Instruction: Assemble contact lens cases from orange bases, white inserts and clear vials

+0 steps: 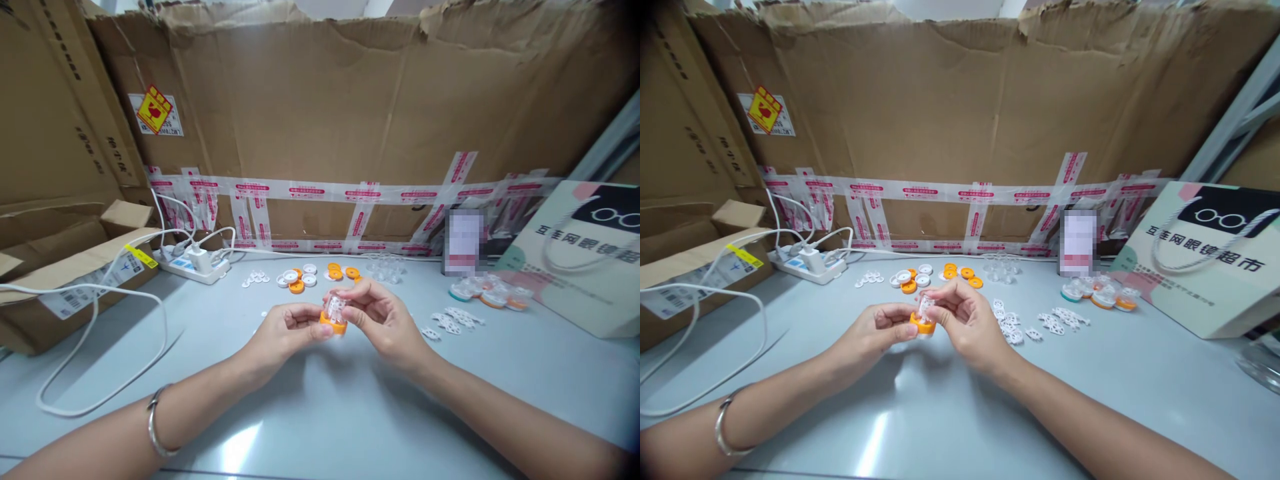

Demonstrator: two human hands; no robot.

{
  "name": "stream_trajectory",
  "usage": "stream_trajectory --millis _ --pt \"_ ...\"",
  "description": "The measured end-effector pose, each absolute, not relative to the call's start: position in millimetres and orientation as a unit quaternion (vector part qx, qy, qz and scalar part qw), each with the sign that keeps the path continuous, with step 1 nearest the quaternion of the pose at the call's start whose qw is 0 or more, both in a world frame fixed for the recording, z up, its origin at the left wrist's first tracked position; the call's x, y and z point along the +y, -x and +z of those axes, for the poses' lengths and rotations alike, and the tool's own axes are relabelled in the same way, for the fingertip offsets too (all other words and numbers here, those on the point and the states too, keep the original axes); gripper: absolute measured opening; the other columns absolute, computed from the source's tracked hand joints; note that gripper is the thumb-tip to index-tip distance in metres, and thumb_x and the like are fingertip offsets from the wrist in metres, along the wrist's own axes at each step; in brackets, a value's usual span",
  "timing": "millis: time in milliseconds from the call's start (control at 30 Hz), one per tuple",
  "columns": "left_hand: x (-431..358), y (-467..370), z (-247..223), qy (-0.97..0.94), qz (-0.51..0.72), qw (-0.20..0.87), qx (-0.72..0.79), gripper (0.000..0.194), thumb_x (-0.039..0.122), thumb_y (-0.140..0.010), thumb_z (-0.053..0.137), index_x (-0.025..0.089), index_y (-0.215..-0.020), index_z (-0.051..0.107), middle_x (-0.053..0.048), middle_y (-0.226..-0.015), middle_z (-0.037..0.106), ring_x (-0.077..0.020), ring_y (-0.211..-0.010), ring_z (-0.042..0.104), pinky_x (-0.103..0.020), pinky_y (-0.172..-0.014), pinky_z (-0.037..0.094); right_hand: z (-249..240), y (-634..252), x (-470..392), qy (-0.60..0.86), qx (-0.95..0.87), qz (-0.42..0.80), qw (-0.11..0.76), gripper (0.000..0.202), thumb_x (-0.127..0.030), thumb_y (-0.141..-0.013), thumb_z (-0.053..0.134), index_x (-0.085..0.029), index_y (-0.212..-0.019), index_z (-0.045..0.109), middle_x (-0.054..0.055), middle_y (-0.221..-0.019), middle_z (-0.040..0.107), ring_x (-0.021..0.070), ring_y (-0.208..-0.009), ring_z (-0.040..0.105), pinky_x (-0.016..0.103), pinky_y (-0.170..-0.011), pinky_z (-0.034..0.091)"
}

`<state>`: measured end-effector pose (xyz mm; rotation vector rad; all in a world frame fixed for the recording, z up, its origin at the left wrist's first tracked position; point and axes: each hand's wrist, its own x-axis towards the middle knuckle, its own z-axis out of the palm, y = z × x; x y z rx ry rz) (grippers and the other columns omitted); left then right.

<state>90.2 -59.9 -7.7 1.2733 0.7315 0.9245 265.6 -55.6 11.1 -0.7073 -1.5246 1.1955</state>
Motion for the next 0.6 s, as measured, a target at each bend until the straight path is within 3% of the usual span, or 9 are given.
stream_trajectory --millis 267,400,500,600 --pt "-64.1 -85.4 -10.6 -0.582 0.344 0.706 0.210 0.022 0.029 -0.076 0.066 0.015 -0.092 0.070 -0.003 -0.085 0.069 -0.0126 -0.081 0.059 -0.022 -0.079 0.043 17.6 -272.1 -57.9 0.207 -0.661 0.573 0.437 0.016 -0.028 -0.077 0.064 -0.021 -0.078 0.051 0.005 -0.091 0.066 0.0150 -0.086 0.064 0.034 -0.076 0.052" --pt "-61.6 -87.4 -11.4 -0.555 0.364 0.716 0.218 0.024 0.027 -0.076 0.067 0.017 -0.097 0.069 -0.003 -0.092 0.068 -0.0123 -0.086 0.060 -0.022 -0.081 0.043 14.9 -273.9 -54.2 0.213 -0.663 0.560 0.449 0.012 -0.027 -0.079 0.063 -0.022 -0.082 0.053 0.005 -0.093 0.067 0.0162 -0.091 0.064 0.036 -0.080 0.051" --pt "-58.2 -87.8 -11.0 -0.525 0.396 0.716 0.234 0.020 0.025 -0.077 0.067 0.017 -0.095 0.068 -0.003 -0.092 0.069 -0.0121 -0.087 0.060 -0.022 -0.082 0.044 14.2 -276.1 -51.8 0.241 -0.708 0.480 0.459 0.018 -0.028 -0.080 0.061 -0.025 -0.096 0.055 0.006 -0.112 0.062 0.0188 -0.109 0.057 0.041 -0.091 0.047" --pt "-57.6 -88.1 -9.9 -0.521 0.412 0.703 0.255 0.019 0.025 -0.078 0.065 0.015 -0.094 0.066 -0.006 -0.090 0.068 -0.0135 -0.086 0.061 -0.025 -0.083 0.044 13.1 -279.2 -51.5 0.265 -0.810 0.286 0.438 0.048 -0.027 -0.070 0.071 -0.027 -0.114 0.049 0.007 -0.129 0.050 0.0223 -0.124 0.043 0.045 -0.103 0.036"
